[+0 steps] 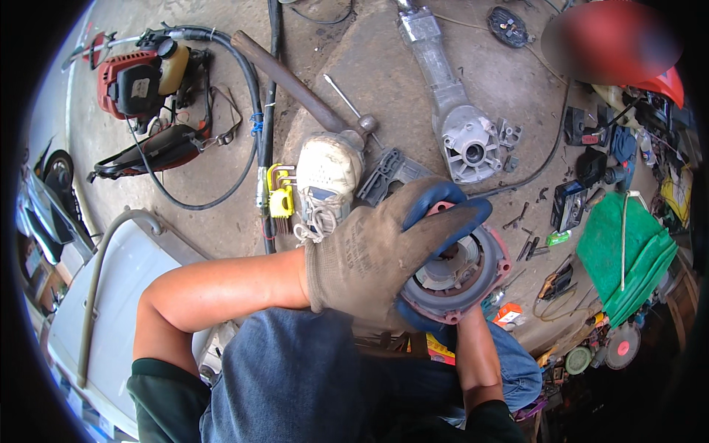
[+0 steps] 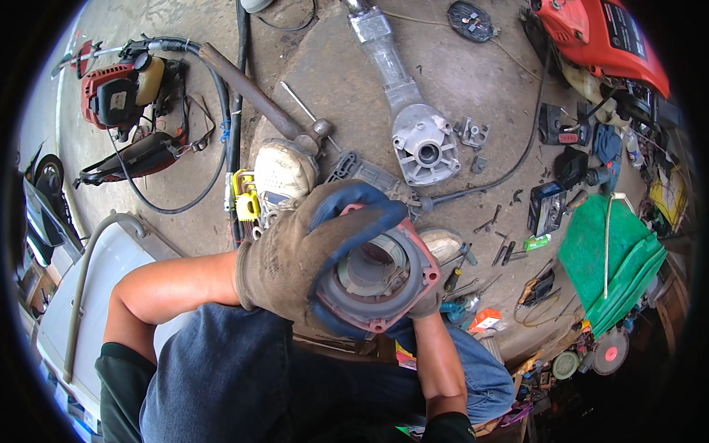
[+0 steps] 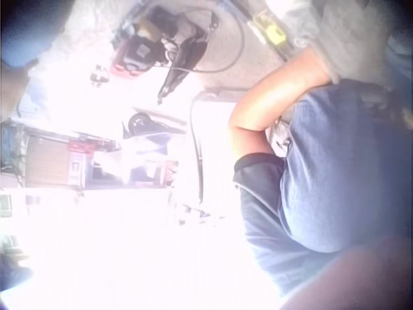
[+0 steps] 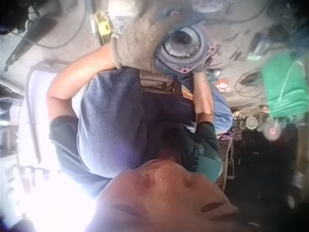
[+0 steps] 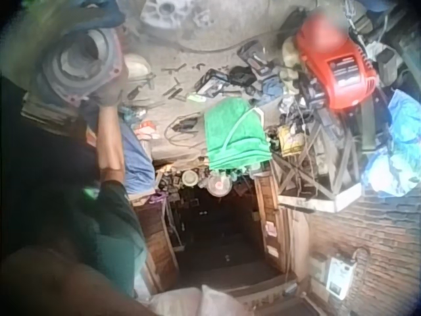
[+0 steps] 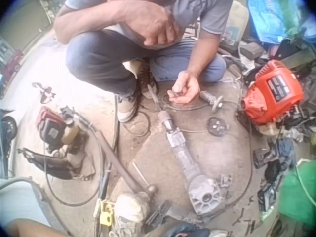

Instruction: The person sits on the ground and works on a red engine cylinder, using a screwdriver to adjust internal components. They repeatedly handle the cylinder, inspect it, and reach into a green bin to retrieve small parts.

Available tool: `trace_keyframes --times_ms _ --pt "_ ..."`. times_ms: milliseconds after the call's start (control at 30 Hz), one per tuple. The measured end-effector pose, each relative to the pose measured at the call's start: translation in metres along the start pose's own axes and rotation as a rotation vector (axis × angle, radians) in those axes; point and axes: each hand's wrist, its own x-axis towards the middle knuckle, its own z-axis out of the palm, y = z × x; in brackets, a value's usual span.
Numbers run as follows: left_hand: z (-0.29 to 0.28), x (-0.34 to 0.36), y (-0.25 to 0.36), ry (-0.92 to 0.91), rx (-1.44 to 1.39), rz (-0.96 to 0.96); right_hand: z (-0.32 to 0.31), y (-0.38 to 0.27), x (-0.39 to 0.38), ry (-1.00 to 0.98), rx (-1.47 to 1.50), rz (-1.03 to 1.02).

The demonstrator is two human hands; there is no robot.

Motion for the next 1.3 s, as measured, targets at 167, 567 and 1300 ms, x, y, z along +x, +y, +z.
trace_keyframes --times_ms 167,567,1300 --pt "-0.001 0.001 0.000 -0.006 -0.004 -0.007 -0.005 0.002 -0.002 -0.015 -0.053 0.003" --pt "-0.004 0.007 0.002 -0.101 -0.102 -0.071 -0.026 0.045 -0.007 -0.128 -0.156 0.061" --pt "0.003 0.006 -0.001 -0.010 -0.002 -0.028 -0.020 0.051 -0.007 -0.180 -0.069 0.170"
